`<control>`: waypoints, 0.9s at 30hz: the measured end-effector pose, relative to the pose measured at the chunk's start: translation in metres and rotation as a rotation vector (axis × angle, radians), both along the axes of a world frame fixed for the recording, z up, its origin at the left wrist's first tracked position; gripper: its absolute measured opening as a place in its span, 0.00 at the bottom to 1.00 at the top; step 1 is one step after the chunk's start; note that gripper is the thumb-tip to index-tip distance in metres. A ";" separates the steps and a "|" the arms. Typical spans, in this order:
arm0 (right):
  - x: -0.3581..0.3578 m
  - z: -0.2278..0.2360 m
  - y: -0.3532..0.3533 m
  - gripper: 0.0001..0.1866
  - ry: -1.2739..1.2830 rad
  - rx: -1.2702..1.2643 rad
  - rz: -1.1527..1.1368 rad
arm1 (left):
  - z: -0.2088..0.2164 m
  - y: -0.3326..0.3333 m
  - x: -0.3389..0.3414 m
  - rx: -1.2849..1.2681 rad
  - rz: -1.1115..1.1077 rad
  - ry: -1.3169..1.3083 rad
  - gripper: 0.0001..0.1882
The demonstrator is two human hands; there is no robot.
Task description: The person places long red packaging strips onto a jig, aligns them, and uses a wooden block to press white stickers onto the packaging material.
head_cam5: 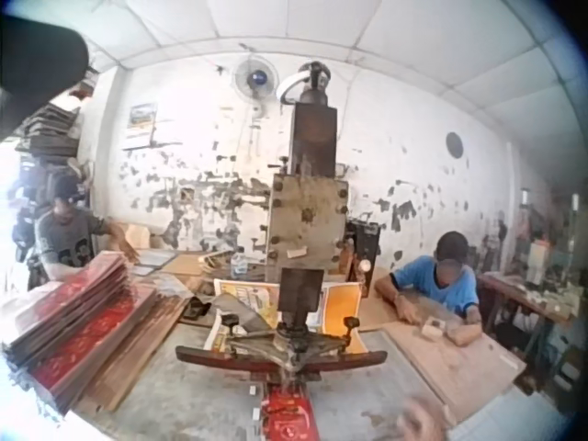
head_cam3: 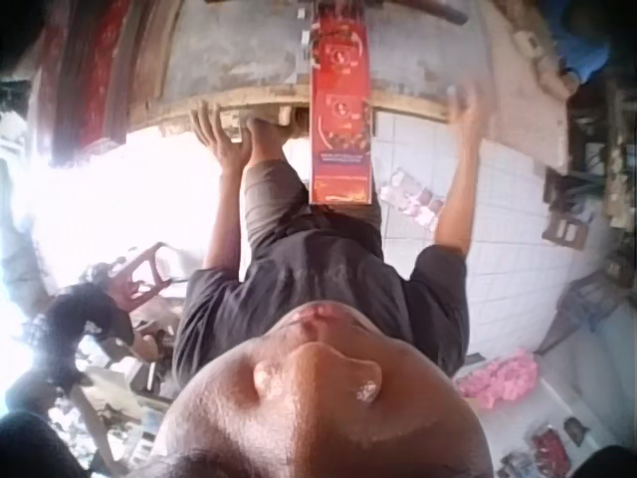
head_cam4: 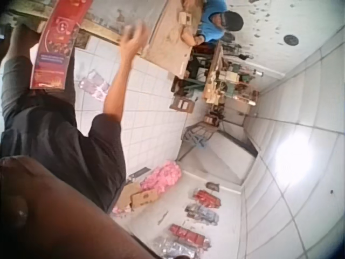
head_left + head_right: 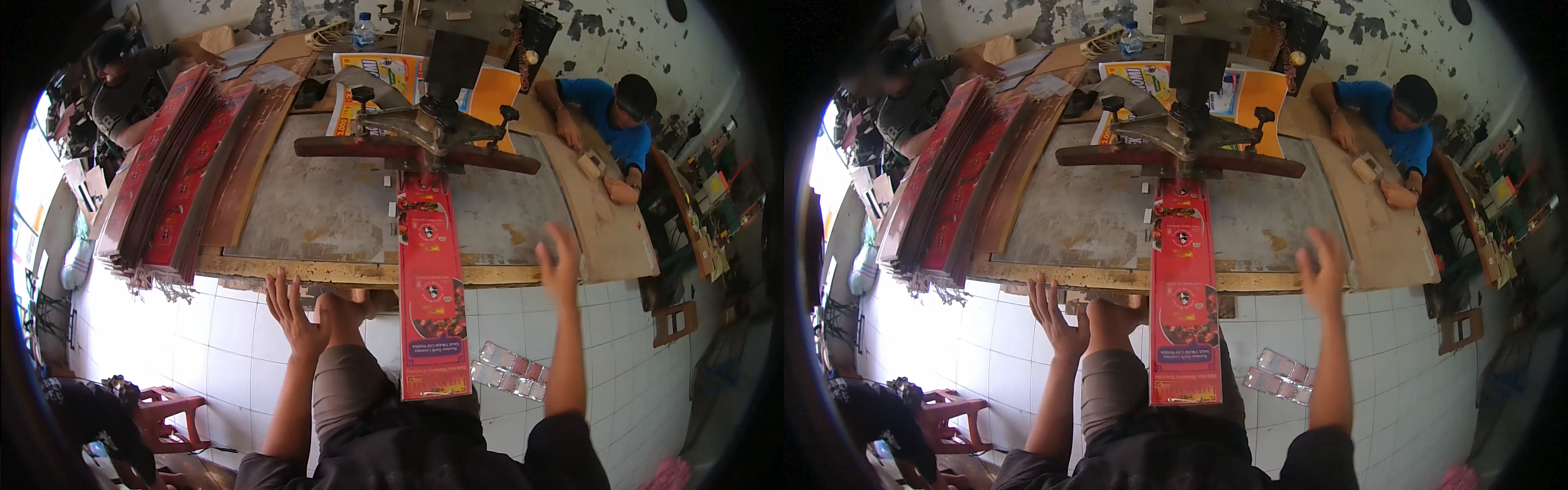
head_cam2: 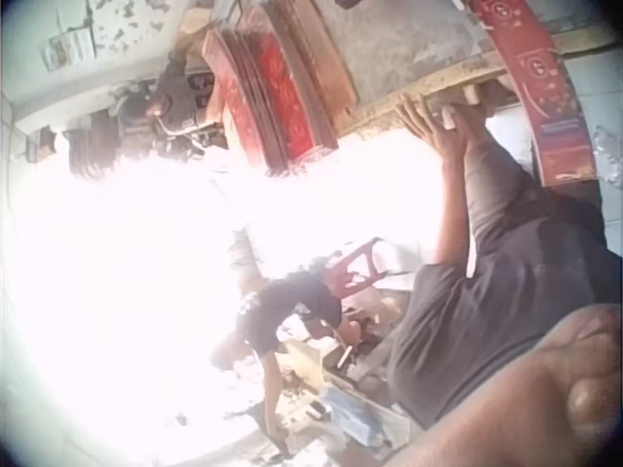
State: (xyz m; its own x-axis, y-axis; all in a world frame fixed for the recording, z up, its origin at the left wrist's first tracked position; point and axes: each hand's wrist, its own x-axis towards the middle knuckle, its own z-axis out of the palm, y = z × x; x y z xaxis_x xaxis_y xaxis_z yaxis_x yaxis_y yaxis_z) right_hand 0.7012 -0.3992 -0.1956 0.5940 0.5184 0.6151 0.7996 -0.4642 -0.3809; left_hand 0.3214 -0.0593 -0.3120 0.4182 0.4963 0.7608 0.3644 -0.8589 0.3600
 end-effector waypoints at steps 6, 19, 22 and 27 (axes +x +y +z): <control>-0.185 -0.031 0.002 0.30 0.551 0.195 0.294 | 0.024 -0.073 -0.018 -0.485 -0.488 -0.049 0.36; -0.221 -0.042 0.001 0.65 0.546 0.108 0.690 | 0.042 -0.124 -0.005 -0.137 -0.708 0.158 0.52; -0.223 -0.038 0.004 0.64 0.505 0.082 0.648 | 0.044 -0.121 0.000 -0.121 -0.701 0.135 0.49; -0.205 -0.037 0.018 0.60 0.410 -0.009 0.561 | 0.051 -0.108 0.018 -0.094 -0.639 0.201 0.50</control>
